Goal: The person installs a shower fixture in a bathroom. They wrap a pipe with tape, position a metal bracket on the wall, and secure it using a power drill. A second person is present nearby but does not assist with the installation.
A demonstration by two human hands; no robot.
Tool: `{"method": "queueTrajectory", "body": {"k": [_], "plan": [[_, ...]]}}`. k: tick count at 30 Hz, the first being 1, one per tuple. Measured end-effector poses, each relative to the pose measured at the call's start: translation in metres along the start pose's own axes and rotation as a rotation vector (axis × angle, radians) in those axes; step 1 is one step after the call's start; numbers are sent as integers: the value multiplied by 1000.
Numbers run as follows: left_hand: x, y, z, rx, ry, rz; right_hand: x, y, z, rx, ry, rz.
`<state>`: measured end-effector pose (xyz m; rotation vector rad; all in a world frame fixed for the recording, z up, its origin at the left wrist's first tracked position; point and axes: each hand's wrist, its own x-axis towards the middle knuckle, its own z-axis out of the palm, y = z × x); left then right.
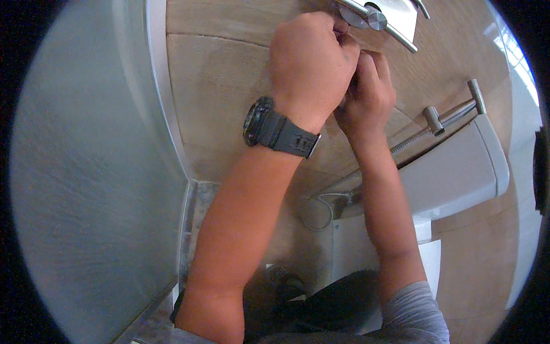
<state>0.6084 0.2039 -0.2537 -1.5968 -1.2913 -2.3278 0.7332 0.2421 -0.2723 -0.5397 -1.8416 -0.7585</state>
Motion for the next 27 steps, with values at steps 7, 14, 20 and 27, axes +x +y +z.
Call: {"method": "queueTrajectory", "body": {"k": [7,14,20,27], "plan": [[-4,2,2,84,-1,29,3,8,-9,-129,-214,20],[1,12,-3,6,-76,-97,27,50,-22,-189,-251,-477],[5,4,1,-54,-51,-100,24,55,-19,-181,-191,-593],[9,14,-8,62,-21,-117,33,8,-23,-446,-379,-545]]}}
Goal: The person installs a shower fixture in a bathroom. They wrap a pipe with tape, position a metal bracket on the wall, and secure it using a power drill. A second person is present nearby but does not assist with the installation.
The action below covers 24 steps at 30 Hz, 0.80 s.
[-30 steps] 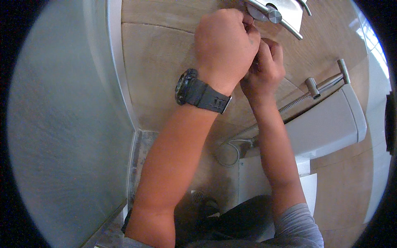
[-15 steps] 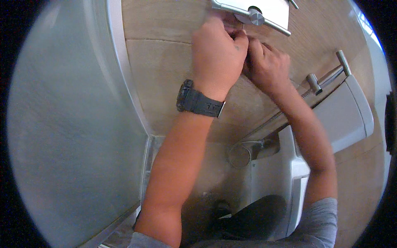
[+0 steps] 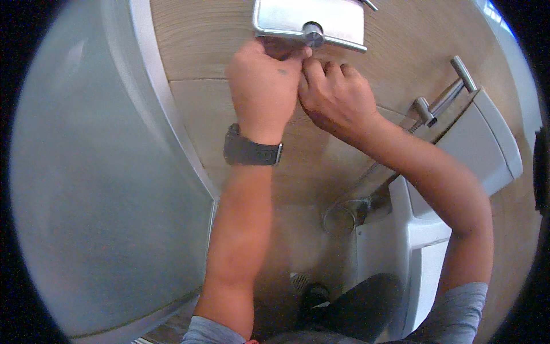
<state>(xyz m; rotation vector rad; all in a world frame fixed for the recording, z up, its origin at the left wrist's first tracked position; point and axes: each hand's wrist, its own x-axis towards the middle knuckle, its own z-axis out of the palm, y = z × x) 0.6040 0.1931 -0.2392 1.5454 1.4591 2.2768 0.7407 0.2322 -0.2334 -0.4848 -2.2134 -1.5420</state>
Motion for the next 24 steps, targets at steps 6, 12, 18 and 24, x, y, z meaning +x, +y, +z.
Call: {"method": "queueTrajectory", "body": {"k": [6,12,18,24], "plan": [[-3,15,21,-184,61,4,-20,18,-3,324,-29,151],[-9,8,43,-181,207,-5,-6,-29,-3,1104,106,1071],[-5,18,41,-190,237,-88,20,-69,9,2675,772,1865],[-4,34,36,-228,247,-233,21,-71,2,3051,1172,1839]]}}
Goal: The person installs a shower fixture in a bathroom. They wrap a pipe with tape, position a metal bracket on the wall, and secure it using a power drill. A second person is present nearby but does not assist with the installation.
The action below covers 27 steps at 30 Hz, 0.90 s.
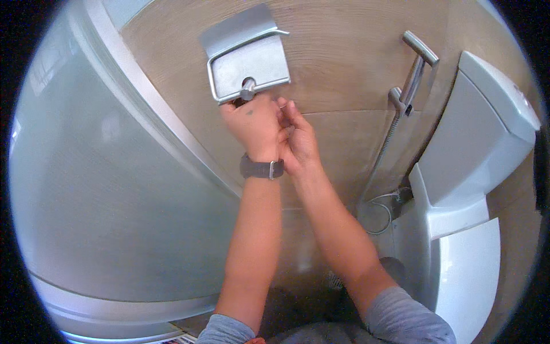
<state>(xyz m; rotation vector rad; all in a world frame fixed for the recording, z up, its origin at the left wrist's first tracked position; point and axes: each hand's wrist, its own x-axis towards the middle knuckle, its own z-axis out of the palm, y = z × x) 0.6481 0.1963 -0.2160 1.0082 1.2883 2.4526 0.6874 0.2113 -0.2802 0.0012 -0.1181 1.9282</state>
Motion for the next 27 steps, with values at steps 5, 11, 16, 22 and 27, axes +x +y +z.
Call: {"method": "queueTrajectory", "body": {"k": [5,11,16,22,27], "plan": [[-4,9,-19,-144,-66,-175,-4,1,-21,-119,-214,61],[-26,-2,-37,-252,39,-193,-12,-14,-44,-477,-306,95],[-47,-28,-57,-475,-3,-380,-24,-45,-39,-1044,-344,-28],[-83,-43,-66,-661,149,-525,-41,-60,-23,-1593,-337,-70],[-107,-35,-60,-839,284,-671,-48,-70,4,-1969,-503,-114]]}}
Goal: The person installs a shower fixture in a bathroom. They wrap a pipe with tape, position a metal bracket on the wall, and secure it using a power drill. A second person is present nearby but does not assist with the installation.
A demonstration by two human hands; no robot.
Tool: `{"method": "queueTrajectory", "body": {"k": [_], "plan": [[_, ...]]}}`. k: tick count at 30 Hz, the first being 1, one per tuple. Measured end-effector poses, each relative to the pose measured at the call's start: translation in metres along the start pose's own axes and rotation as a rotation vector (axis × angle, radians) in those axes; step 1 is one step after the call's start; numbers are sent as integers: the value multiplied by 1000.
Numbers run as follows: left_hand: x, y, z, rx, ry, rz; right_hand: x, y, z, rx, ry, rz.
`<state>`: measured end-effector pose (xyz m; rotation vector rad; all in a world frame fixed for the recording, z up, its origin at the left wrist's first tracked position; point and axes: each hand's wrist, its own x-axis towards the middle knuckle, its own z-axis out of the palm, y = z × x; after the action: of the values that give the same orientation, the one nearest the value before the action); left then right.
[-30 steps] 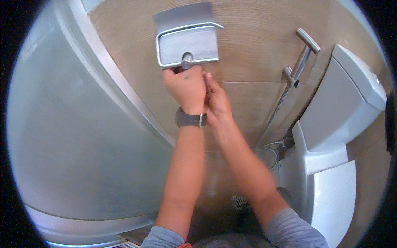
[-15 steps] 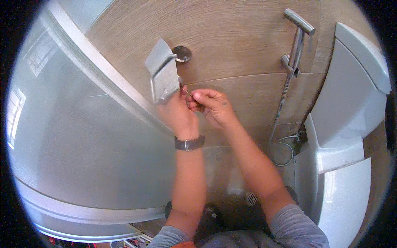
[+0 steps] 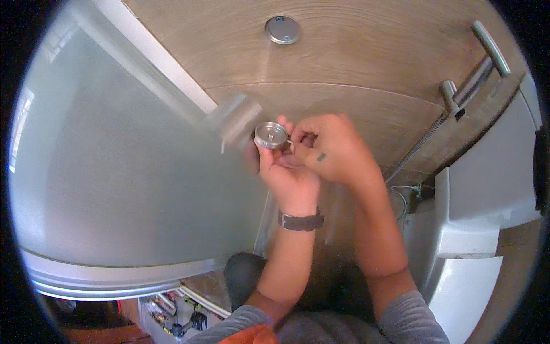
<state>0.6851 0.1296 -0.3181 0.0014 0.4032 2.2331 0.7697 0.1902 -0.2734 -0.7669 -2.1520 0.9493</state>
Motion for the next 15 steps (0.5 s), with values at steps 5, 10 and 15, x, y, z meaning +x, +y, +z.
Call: {"method": "queueTrajectory", "body": {"k": [5,10,15], "plan": [[-27,17,-14,-176,74,-163,-11,-30,-6,-118,-139,134],[-76,29,-51,-319,-41,-509,-63,-25,-8,-7,-255,253],[-128,45,-96,-114,77,-498,-122,-27,22,-55,-327,329]]}}
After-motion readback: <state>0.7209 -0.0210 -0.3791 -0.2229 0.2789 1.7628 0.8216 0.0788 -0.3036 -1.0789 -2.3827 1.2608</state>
